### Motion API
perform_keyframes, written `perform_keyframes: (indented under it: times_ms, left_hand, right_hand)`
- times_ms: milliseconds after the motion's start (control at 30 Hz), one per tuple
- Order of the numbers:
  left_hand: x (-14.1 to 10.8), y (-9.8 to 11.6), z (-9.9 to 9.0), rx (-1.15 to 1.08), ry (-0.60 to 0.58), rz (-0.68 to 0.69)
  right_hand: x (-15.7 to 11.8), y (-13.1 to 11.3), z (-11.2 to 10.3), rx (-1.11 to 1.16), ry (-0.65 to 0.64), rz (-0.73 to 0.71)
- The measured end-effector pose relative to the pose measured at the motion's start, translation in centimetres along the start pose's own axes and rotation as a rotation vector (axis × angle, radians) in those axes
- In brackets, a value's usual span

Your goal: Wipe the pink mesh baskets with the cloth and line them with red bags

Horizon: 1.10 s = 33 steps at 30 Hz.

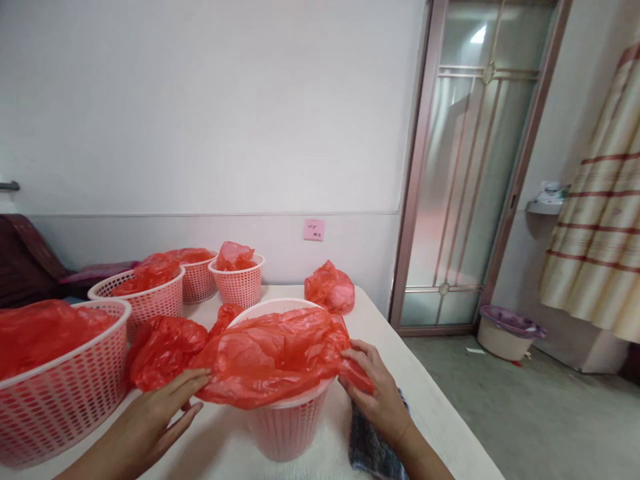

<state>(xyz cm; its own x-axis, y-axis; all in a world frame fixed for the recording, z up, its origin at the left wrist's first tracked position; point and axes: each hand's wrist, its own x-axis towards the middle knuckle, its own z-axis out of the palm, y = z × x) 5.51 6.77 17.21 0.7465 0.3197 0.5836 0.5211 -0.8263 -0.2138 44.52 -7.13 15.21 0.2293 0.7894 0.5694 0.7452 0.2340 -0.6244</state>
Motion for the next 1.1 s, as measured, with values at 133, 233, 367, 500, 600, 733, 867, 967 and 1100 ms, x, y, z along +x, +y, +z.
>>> perform_keyframes:
  times_ms: [133, 233, 367, 500, 600, 733, 867, 967, 1100]
  left_hand:
    - [2.9, 3.2, -2.4, 0.042, 0.094, 0.008]
    - [5.3, 5.9, -3.1, 0.017, 0.11, 0.106]
    - [6.8, 7.2, -1.4, -0.042, 0.039, 0.138]
    - [6.4, 6.9, 0.9, -0.211, -0.121, 0.127]
    - [5.7, 7.2, 1.9, -0.277, -0.143, 0.182]
    - [4.9, 8.4, 2.3, -0.265, 0.022, 0.253]
    - [4.1, 9.8, 2.9, -0.175, 0.168, 0.265]
    - [3.6, 10.7, 3.2, -0.124, 0.276, 0.267]
    - [3.0, 12.0, 2.9, -0.1, 0.336, 0.256]
  right_hand:
    - [-0.7, -0.1, 0.3, -0.007, -0.005, -0.009]
    - [-1.0, -0.3, 0.8, -0.022, -0.011, -0.033]
    - [-1.4, -0.2, 1.3, 0.007, -0.021, -0.064]
    - [-1.9, 0.5, 1.1, 0.093, -0.022, -0.033]
    - [-2.1, 1.1, 0.8, 0.164, 0.032, 0.096]
    - [-2.1, 1.4, 0.0, 0.357, 0.11, 0.33]
    - [-2.2, 0.4, -1.5, 0.402, 0.241, 0.481]
    - [-2.2, -1.3, -2.5, 0.258, 0.316, 0.467]
    - [-1.7, -3.7, -2.4, 0.156, 0.223, 0.375]
